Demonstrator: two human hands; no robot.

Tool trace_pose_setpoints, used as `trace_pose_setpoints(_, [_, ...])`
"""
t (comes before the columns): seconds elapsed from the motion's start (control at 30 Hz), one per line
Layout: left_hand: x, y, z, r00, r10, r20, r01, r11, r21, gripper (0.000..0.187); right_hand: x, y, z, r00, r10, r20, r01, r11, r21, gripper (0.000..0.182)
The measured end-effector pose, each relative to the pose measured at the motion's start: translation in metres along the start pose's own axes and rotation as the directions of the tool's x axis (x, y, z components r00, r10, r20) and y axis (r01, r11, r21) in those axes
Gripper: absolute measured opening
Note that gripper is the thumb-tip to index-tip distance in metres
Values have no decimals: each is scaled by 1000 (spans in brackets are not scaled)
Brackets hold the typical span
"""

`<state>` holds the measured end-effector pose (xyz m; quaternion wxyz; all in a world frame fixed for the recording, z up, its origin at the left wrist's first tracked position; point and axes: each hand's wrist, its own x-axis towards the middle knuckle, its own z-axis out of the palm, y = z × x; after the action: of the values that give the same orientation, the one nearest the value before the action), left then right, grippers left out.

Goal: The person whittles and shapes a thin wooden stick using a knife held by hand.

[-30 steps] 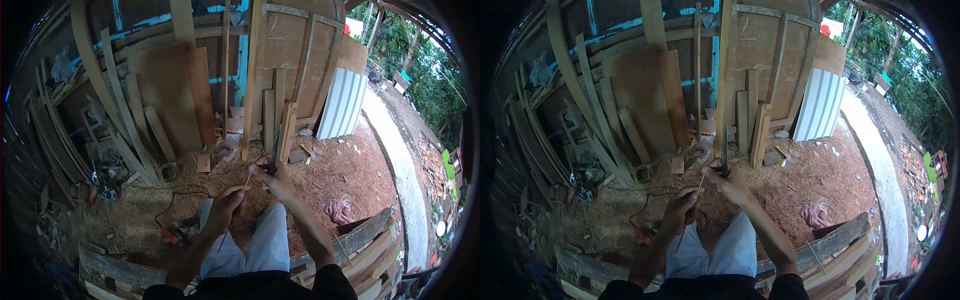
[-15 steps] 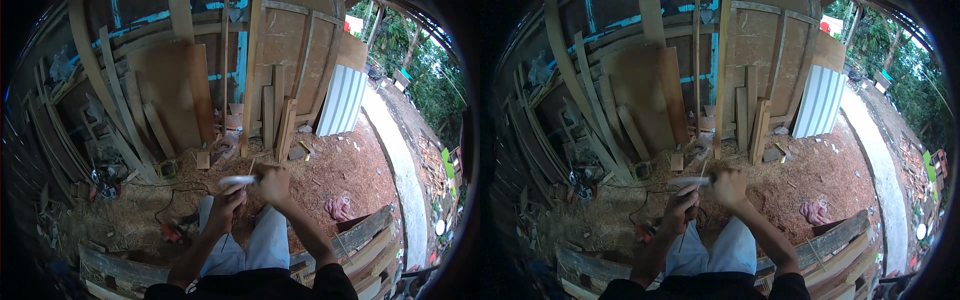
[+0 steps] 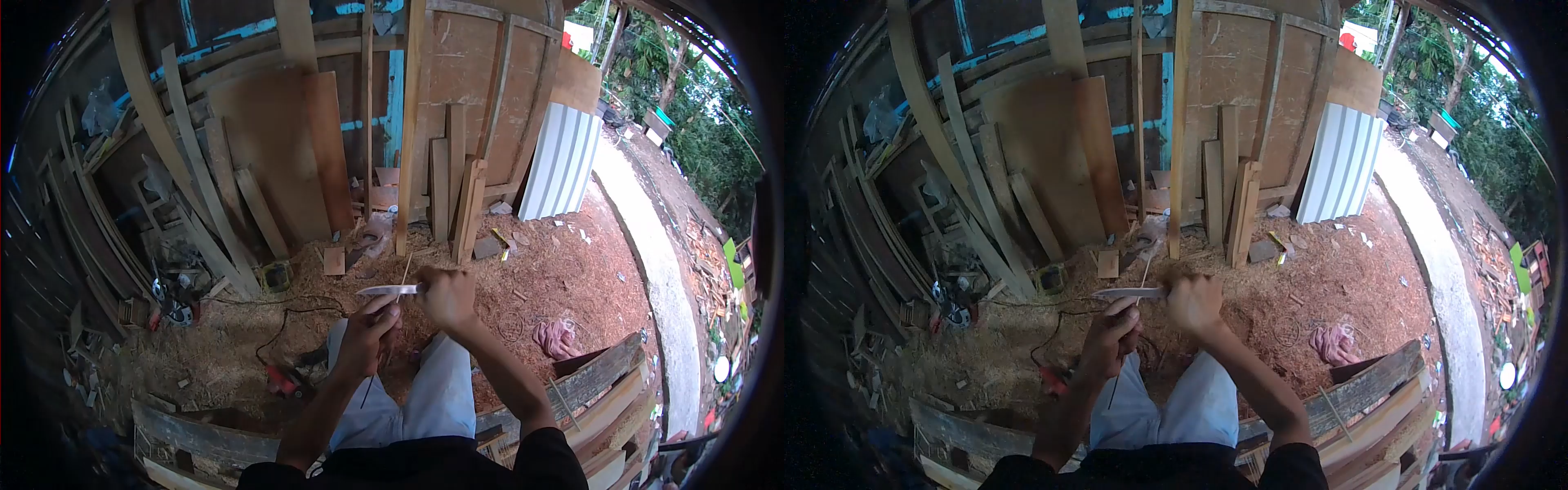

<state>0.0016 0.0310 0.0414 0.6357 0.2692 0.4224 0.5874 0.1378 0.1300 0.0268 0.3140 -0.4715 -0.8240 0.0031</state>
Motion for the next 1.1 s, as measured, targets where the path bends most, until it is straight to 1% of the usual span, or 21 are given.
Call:
trace_pose_setpoints(0.13, [-3,-1,-5,996,-50,74,51,999,-7,41,0,-2,-8,998,-62,7,61,998,28,4])
trace_pose_setpoints(0.2, [-3,3,-4,997,-4,73,1,999,42,43,13,19,-2,996,90,9,-90,995,-41,5])
trace_pose_setpoints(0.33, [6,7,-12,993,16,119,-18,1000,11,39,22,33,10,993,111,-26,-113,990,-83,7])
trace_pose_setpoints(0.4, [7,7,-17,993,12,116,-19,998,60,37,29,43,14,980,198,-17,-198,957,-213,13])
trace_pose_setpoints(0.43, [4,7,-16,993,16,115,-23,998,61,37,34,48,11,981,195,-19,-195,958,-211,13])
trace_pose_setpoints(0.5, [-6,6,-13,998,20,65,-32,983,179,34,38,59,3,914,404,-47,-407,908,-98,22])
trace_pose_setpoints(0.53, [-5,6,-17,998,23,61,-34,982,184,34,40,66,1,894,436,103,-445,891,91,32])
trace_pose_setpoints(0.57, [-2,4,-20,996,85,5,-84,968,238,31,36,66,2,897,429,106,-439,894,93,32])
trace_pose_setpoints(0.6, [0,1,-22,988,145,-47,-126,948,292,29,33,50,-13,847,417,330,-521,772,364,35])
trace_pose_setpoints(0.63, [2,0,-23,988,145,-50,-125,950,286,29,28,38,-23,784,326,529,-611,555,564,40])
trace_pose_setpoints(0.67, [5,1,-24,990,121,-76,-92,946,309,26,20,32,-23,783,326,531,-612,558,560,40])
trace_pose_setpoints(0.73, [10,2,-26,989,99,-106,-58,941,334,24,4,16,-20,831,128,541,-545,374,750,42])
trace_pose_setpoints(0.77, [13,0,-26,981,174,-81,-134,923,361,21,3,8,-18,830,124,543,-546,374,750,42])
trace_pose_setpoints(0.8, [15,-1,-26,968,245,-52,-207,900,385,19,1,0,-18,873,99,477,-467,448,762,39])
trace_pose_setpoints(0.83, [15,0,-26,969,241,-54,-203,901,384,19,0,-9,-21,910,73,409,-385,517,764,35])
trace_pose_setpoints(0.87, [14,2,-24,973,227,-27,-194,883,426,19,3,-18,-30,922,64,381,-346,578,739,27])
trace_pose_setpoints(0.9, [14,3,-22,977,213,3,-190,863,468,18,7,-20,-28,921,72,383,-352,578,737,27])
trace_pose_setpoints(0.97, [11,1,-21,971,238,11,-211,835,508,18,13,-19,-23,918,83,387,-376,485,790,30])
trace_pose_setpoints(1.0, [10,1,-21,962,274,14,-237,804,545,18,14,-18,-19,935,109,338,-352,408,843,33])
trace_pose_setpoints(1.03, [9,1,-23,961,277,13,-239,804,545,18,17,-16,-21,936,106,336,-350,408,843,33])
trace_pose_setpoints(1.1, [4,-1,-33,946,321,51,-289,756,587,16,22,-8,-27,897,257,359,-440,446,779,29])
